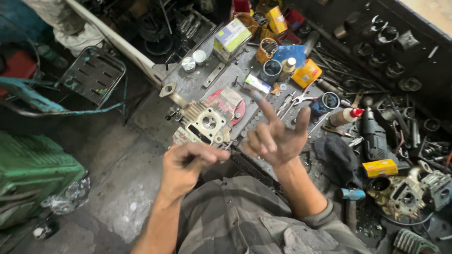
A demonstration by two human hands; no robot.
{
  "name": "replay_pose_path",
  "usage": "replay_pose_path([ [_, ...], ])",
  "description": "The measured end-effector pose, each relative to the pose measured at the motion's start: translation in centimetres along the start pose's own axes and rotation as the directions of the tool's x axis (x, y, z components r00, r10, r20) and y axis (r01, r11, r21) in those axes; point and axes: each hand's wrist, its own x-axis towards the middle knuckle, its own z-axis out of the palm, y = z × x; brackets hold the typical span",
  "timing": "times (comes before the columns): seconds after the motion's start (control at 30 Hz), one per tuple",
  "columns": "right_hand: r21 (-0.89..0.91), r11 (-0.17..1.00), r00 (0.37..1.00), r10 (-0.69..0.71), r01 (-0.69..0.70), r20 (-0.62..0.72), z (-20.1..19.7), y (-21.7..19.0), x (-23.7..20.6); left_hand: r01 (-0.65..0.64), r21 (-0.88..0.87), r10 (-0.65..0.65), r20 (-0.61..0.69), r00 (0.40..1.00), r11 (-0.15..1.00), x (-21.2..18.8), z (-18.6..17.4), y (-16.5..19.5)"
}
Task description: The person works on a small engine cylinder head clamped at a workbench. They scrape the head with a screwdriver, wipe it with a cloth, fit small valve components by hand, tighten parts with a socket wrench, and press the head into place on the bench.
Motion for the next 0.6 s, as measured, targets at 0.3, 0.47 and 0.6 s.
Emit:
replay_pose_path([
  [0.3, -0.054, 0.998, 0.998, 0.023, -0.019, 0.059, 0.1, 5.4, -4.3, -0.288, -0.142, 0.304, 0.104, 0.947, 0.947, 3.2, 5.7, 2.3],
  [0.47, -0.278, 0.96, 0.998, 0.001, 0.018, 0.067, -2.3, 6.1, -6.7, -0.201, -0.079, 0.203, 0.024, 0.979, 0.977, 2.3, 6.0, 3.0],
  [0.6, -0.53, 0.847, 0.991, -0.034, -0.041, -0.132, -3.0, 5.7, -7.2, -0.414, 0.07, 0.412, 0.05, 0.91, 0.907, 2.6, 5.8, 2.9],
])
